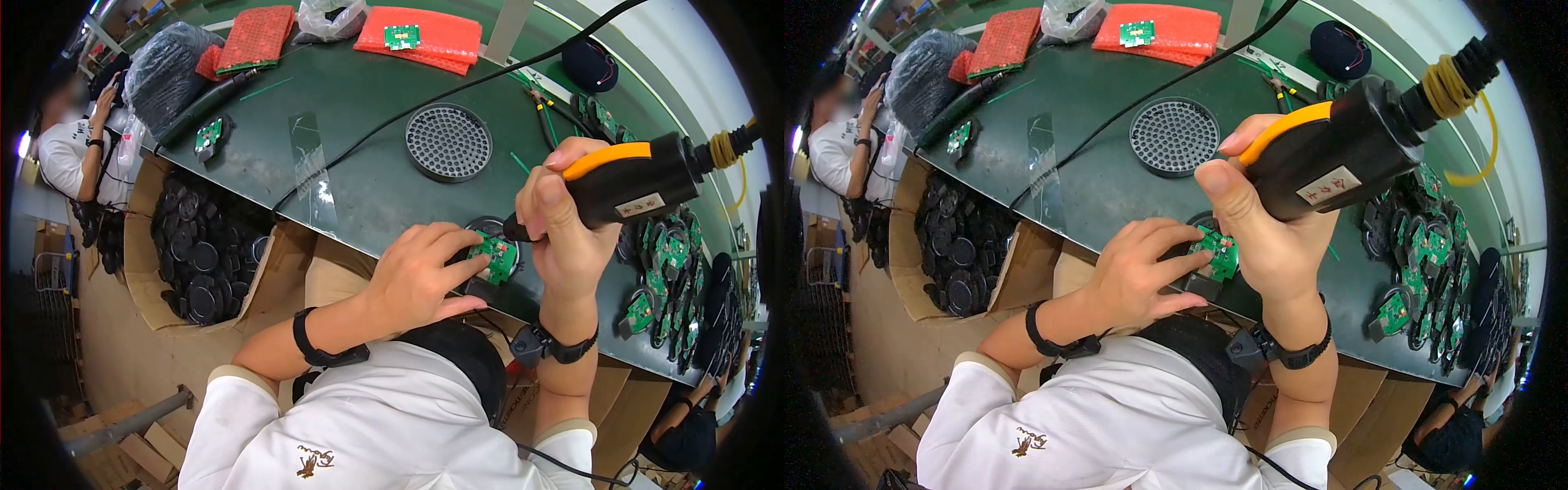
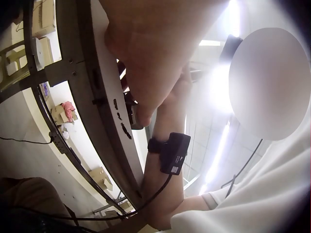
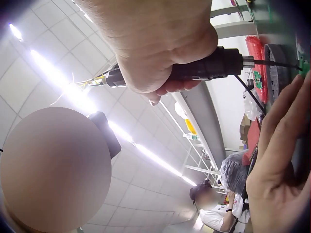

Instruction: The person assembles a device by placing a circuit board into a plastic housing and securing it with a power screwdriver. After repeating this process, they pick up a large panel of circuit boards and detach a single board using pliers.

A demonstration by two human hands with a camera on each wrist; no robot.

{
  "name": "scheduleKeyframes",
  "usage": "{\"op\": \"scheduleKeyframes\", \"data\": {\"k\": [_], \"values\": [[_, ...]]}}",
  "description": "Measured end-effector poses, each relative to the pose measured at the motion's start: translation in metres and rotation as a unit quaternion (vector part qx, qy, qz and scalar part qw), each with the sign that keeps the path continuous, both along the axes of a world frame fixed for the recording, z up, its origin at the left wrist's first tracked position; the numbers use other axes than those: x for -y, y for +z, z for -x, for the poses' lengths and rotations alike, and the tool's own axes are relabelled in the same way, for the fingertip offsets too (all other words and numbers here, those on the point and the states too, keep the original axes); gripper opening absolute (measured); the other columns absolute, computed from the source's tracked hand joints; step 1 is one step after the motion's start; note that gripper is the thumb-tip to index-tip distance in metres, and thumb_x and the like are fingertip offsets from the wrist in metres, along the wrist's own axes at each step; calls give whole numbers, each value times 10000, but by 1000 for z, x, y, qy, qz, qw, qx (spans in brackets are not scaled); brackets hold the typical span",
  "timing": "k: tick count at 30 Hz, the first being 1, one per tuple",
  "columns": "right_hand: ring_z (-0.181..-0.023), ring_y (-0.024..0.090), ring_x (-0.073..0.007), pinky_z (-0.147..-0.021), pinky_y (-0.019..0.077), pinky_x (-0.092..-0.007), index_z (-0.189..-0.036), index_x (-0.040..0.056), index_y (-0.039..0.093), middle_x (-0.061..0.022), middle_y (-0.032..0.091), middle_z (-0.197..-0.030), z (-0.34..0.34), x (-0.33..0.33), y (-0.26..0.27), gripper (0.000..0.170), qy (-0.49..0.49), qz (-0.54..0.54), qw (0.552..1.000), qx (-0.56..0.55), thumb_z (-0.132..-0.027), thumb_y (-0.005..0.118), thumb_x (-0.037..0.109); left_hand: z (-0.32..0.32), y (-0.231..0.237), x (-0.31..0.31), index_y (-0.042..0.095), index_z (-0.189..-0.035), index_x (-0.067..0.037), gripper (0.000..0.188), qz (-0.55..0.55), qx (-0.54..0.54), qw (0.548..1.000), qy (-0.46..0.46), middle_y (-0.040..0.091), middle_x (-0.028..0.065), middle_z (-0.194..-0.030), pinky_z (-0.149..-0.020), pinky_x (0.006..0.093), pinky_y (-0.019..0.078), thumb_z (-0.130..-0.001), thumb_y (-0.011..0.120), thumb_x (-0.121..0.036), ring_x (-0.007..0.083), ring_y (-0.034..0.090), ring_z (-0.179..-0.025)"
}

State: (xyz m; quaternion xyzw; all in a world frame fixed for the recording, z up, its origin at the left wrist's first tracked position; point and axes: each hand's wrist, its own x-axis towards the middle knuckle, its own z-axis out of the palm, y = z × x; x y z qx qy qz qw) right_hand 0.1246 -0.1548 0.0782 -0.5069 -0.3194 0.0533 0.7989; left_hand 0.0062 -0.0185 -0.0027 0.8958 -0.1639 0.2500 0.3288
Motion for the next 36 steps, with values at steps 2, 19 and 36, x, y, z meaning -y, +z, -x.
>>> {"op": "scheduleKeyframes", "data": {"k": [2, 19, 36], "values": [[-564, 506, -52, -492, 386, -210, -1092, 21, 627, 2, 600, -767, 0, 0, 0, 287, -2, 3, 1000, 2, -898, 838, 47, 0, 1, 0, 771, -1129, -87, 531, 0, -2, 1000, 1, 685, 108, -1259, -894, 447, 514, -704, 872, -390, 326, 645, -1123], [-526, 478, -78, -504, 384, -250, -1163, 15, 553, -7, 529, -742, -1, -7, 2, 326, -52, 85, 992, 78, -979, 774, 168, -1, 2, -2, 771, -1122, -84, 528, -27, -8, 1000, -3, 683, 117, -1300, -902, 448, 528, -728, 850, -427, 328, 642, -1142], [-528, 479, -83, -500, 386, -237, -1187, 9, 529, -11, 538, -704, -1, -6, 0, 357, -33, 99, 988, 115, -972, 778, 146, -1, 7, -2, 777, -1120, -85, 537, -3, -50, 999, -10, 651, 155, -1308, -910, 475, 529, -695, 880, -397, 369, 626, -1144]]}}
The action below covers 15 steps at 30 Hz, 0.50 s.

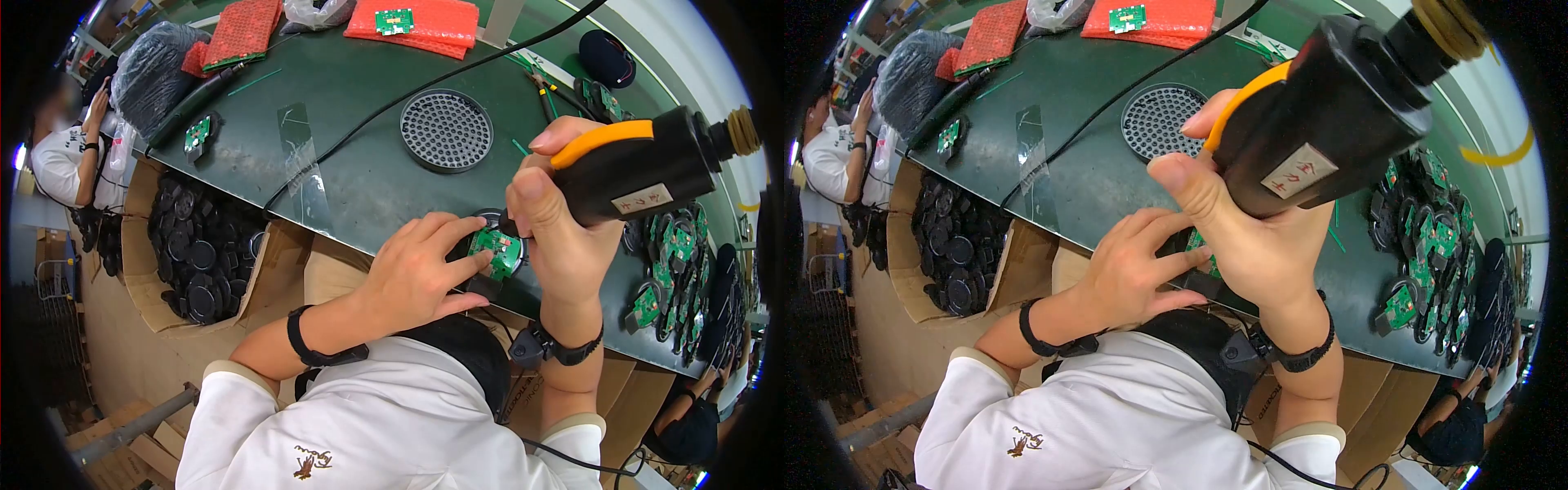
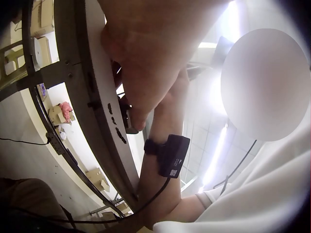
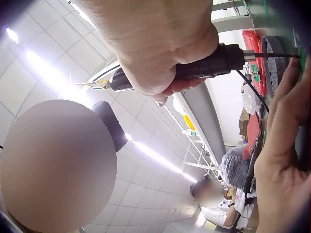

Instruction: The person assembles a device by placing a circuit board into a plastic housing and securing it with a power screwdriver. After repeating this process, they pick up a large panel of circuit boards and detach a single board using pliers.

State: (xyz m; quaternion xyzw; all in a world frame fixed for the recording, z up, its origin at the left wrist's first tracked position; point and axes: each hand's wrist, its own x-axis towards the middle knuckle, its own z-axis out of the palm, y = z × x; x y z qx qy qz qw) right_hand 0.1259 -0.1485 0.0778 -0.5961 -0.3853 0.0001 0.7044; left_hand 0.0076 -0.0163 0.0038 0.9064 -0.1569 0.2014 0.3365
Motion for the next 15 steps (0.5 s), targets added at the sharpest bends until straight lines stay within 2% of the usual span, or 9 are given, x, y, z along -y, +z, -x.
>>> {"op": "scheduleKeyframes", "data": {"k": [3, 6, 13, 15], "values": [[-528, 481, -84, -496, 391, -239, -1158, 24, 525, -17, 539, -709, 1, -2, -1, 343, -7, -16, 1000, -7, -965, 785, 140, -1, -2, -1, 771, -1124, -96, 523, -15, 9, 1000, 1, 641, 130, -1327, -877, 426, 526, -701, 869, -388, 324, 612, -1141], [-529, 483, -87, -490, 391, -240, -1133, 37, 519, -23, 539, -718, 2, 2, -2, 340, 0, 19, 999, 28, -959, 792, 136, 0, -2, -1, 769, -1128, -97, 526, -11, 7, 1000, 2, 643, 123, -1327, -885, 430, 528, -699, 872, -384, 324, 612, -1141], [-528, 478, -91, -485, 382, -234, -1122, 40, 505, -19, 526, -730, 4, 2, -3, 357, 4, 7, 1000, 1, -953, 802, 144, 1, -2, 0, 767, -1128, -101, 530, -15, 11, 1000, 8, 645, 114, -1327, -888, 431, 531, -694, 870, -388, 323, 612, -1137], [-533, 473, -93, -484, 378, -234, -1097, 47, 491, -16, 510, -744, 2, 1, -2, 353, 18, 7, 1000, 23, -951, 801, 133, 1, -2, 0, 766, -1122, -102, 525, -22, 14, 1000, 13, 644, 113, -1328, -882, 429, 533, -695, 867, -391, 322, 613, -1131]]}}
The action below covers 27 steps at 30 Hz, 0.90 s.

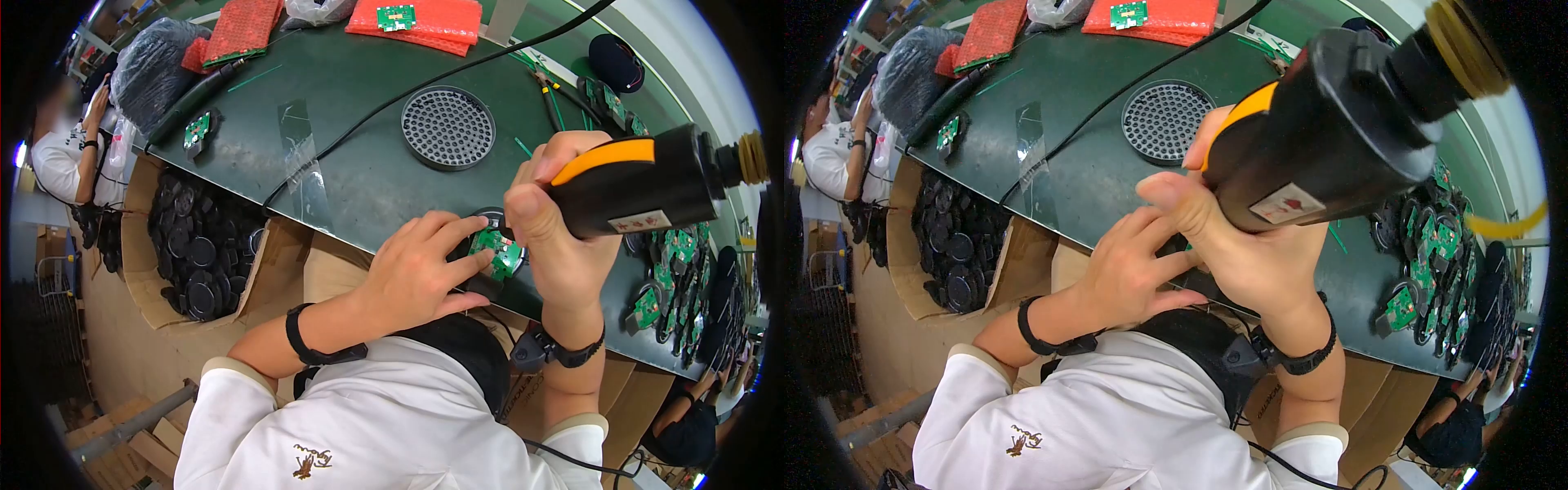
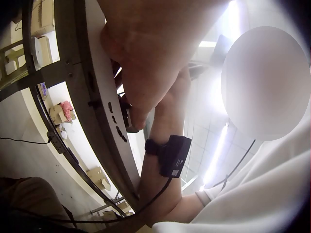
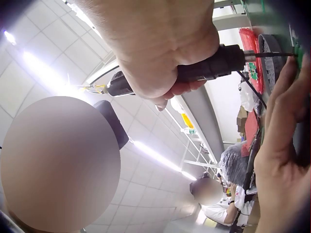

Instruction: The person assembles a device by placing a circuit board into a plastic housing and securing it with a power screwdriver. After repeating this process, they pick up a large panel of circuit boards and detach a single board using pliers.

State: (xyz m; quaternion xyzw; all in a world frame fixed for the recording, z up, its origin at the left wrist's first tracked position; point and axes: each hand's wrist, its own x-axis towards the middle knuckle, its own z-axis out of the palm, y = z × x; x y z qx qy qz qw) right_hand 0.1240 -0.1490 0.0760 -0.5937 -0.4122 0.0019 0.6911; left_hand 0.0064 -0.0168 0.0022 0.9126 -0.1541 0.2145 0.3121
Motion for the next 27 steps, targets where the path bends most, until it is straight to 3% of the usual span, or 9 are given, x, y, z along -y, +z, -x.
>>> {"op": "scheduleKeyframes", "data": {"k": [7, 10, 15, 16, 19, 23, 24, 25, 27], "values": [[-539, 471, -94, -483, 376, -234, -1071, 56, 484, -11, 496, -743, 2, 2, -5, 352, 6, 0, 1000, -29, -944, 805, 123, -1, -1, -1, 767, -1115, -104, 520, 4, 6, 1000, -4, 641, 106, -1338, -875, 428, 536, -699, 865, -399, 314, 614, -1117], [-716, 559, -79, -631, 459, -237, -961, 39, 638, -12, 637, -898, 5, 3, -4, 282, -7, -6, 997, -77, -844, 893, 70, -1, 1, -1, 767, -1115, -104, 517, 2, 15, 1000, -4, 641, 103, -1340, -873, 429, 537, -703, 864, -402, 306, 615, -1113], [-702, 568, -70, -619, 468, -235, -1102, 3, 671, -13, 652, -923, 3, -1, 5, 339, -24, 22, 996, -82, -853, 887, 82, 1, -2, -2, 772, -1134, -113, 524, 5, 5, 1000, -14, 633, 111, -1358, -906, 463, 528, -716, 871, -415, 336, 606, -1132], [-681, 582, -73, -589, 476, -248, -1179, -15, 655, -11, 644, -887, 0, -1, 8, 398, 1, -6, 991, -133, -858, 874, 70, 1, -1, -3, 772, -1134, -113, 524, 3, 14, 1000, -14, 633, 111, -1358, -906, 463, 528, -716, 871, -415, 336, 606, -1132], [-614, 561, -104, -566, 473, -278, -1286, -71, 567, -32, 621, -808, -20, 11, 34, 417, 33, -101, 989, -98, -954, 748, 105, 2, 2, -5, 757, -1169, -122, 537, -3, 12, 1000, -25, 627, 103, -1382, -899, 454, 526, -709, 886, -368, 324, 606, -1135], [-799, 620, -148, -773, 506, -318, -1357, -86, 538, -55, 658, -887, -60, 31, 80, 429, -22, -166, 986, -21, -999, 678, 104, -2, 0, -7, 747, -1169, -108, 505, 31, -4, 999, -44, 627, 116, -1381, -965, 469, 525, -708, 901, -246, 346, 600, -1211], [-930, 649, -164, -870, 510, -319, -1366, -88, 561, -97, 711, -1031, -69, 38, 84, 413, -60, -150, 987, 6, -1022, 661, 116, -5, -1, -6, 748, -1155, -96, 475, 70, 1, 996, -48, 632, 126, -1373, -986, 474, 530, -715, 900, -195, 361, 604, -1242], [-930, 649, -164, -870, 510, -319, -1366, -88, 561, -97, 711, -1031, -70, 46, 84, 413, -63, -153, 986, 11, -1022, 661, 116, -7, -1, -6, 748, -1155, -96, 475, 67, 4, 996, -53, 632, 126, -1373, -986, 474, 530, -715, 900, -195, 361, 604, -1242], [-1032, 674, -181, -958, 513, -323, -1363, -79, 595, -142, 725, -1162, -70, 58, 84, 408, -148, -27, 989, -4, -1026, 672, 138, -12, -1, -7, 752, -1116, -65, 395, 186, -10, 980, -68, 661, 149, -1321, -991, 460, 554, -750, 880, -141, 385, 633, -1249]]}}
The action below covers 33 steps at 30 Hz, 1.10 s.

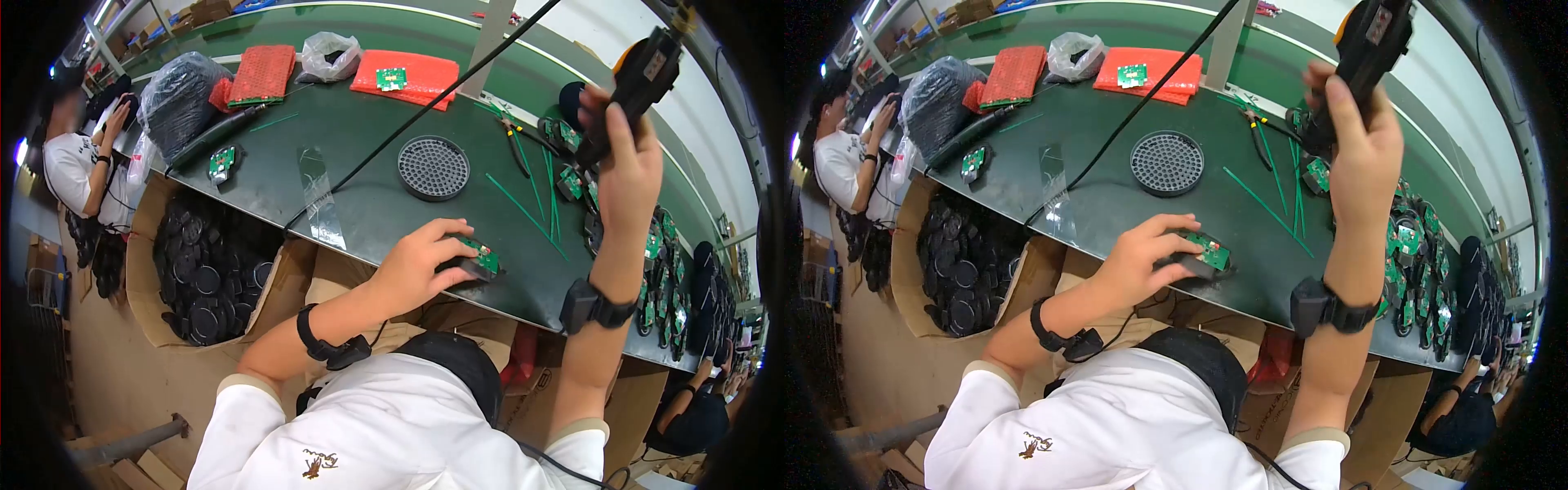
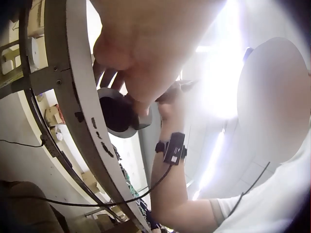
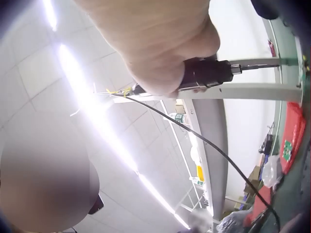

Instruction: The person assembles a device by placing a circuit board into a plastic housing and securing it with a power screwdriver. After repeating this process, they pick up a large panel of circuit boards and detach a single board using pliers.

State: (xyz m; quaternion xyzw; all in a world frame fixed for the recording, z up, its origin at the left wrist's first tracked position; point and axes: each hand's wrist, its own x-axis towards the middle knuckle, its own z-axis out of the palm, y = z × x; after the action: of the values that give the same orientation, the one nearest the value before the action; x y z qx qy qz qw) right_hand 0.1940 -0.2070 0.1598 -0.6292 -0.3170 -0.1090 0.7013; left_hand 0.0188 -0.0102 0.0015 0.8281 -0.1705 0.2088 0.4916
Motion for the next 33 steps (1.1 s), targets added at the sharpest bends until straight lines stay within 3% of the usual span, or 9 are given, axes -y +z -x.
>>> {"op": "scheduleKeyframes", "data": {"k": [1, 3, 6, 7, 10, 13, 26, 29, 33], "values": [[-1109, 674, -186, -1014, 510, -337, -1362, -74, 608, -150, 714, -1232, 8, 10, -5, 435, -114, 134, 984, 31, -1017, 702, 174, -2, 5, -1, 756, -1101, -29, 306, 27, -1, 1000, 2, 697, 168, -1253, -917, 411, 603, -816, 848, -93, 347, 704, -1164], [-1186, 650, -206, -987, 534, -383, -1402, 3, 613, -134, 680, -1313, 31, 30, -41, 499, -251, 228, 936, 93, -958, 762, 177, -3, 8, 0, 754, -1109, -15, 288, 84, -38, 996, -1, 708, 171, -1228, -896, 389, 613, -843, 837, -88, 318, 724, -1121], [-1188, 655, -256, -888, 558, -365, -1345, 37, 673, -131, 683, -1332, 95, 45, -68, 705, -43, 306, 945, 107, -713, 924, 222, 3, 20, 2, 749, -1126, 7, 274, 154, -90, 984, -1, 727, 178, -1185, -861, 356, 627, -875, 824, -75, 275, 750, -1056], [-1164, 673, -274, -871, 569, -377, -1271, 37, 721, -133, 714, -1268, 110, 40, -80, 647, 2, 294, 952, 88, -683, 939, 198, 6, 26, 5, 746, -1135, 15, 277, 163, -108, 981, -1, 736, 181, -1167, -847, 344, 631, -881, 822, -66, 261, 758, -1033], [-1010, 730, -276, -869, 580, -366, -1122, 38, 783, -128, 756, -1113, 128, 35, -112, 399, -43, 249, 961, 112, -735, 846, -40, 10, 36, 13, 753, -1132, 3, 312, 124, -29, 992, -15, 751, 172, -1142, -838, 346, 631, -840, 849, -53, 273, 761, -1010], [-953, 736, -256, -852, 583, -342, -1097, 29, 788, -132, 753, -1074, 131, 35, -113, 370, -58, 203, 973, 92, -751, 804, -101, 13, 44, 21, 759, -1120, -8, 340, 66, 13, 998, 17, 760, 163, -1128, -823, 343, 631, -800, 869, -43, 275, 763, -983], [-930, 733, -252, -807, 587, -336, -1067, 32, 799, -125, 751, -1032, 133, 39, -123, 339, -52, 162, 984, 58, -749, 810, -85, 16, 46, 26, 766, -1079, -30, 339, 19, 27, 999, 42, 772, 148, -1069, -781, 346, 620, -757, 872, -40, 289, 765, -936], [-902, 723, -256, -792, 584, -345, -1016, 24, 776, -127, 744, -1001, 135, 40, -120, 305, -113, 182, 974, 75, -730, 821, -74, 15, 47, 27, 767, -1078, -31, 342, 16, 40, 998, 37, 774, 148, -1064, -797, 351, 617, -754, 873, -44, 294, 766, -941], [-851, 699, -221, -736, 589, -321, -891, 12, 704, -111, 698, -953, 147, 72, -124, 240, -136, 191, 971, 49, -718, 820, -108, 15, 41, 33, 743, -1200, -39, 445, 2, -2, 1000, 8, 755, 146, -1137, -793, 361, 625, -777, 876, -67, 294, 741, -953]]}}
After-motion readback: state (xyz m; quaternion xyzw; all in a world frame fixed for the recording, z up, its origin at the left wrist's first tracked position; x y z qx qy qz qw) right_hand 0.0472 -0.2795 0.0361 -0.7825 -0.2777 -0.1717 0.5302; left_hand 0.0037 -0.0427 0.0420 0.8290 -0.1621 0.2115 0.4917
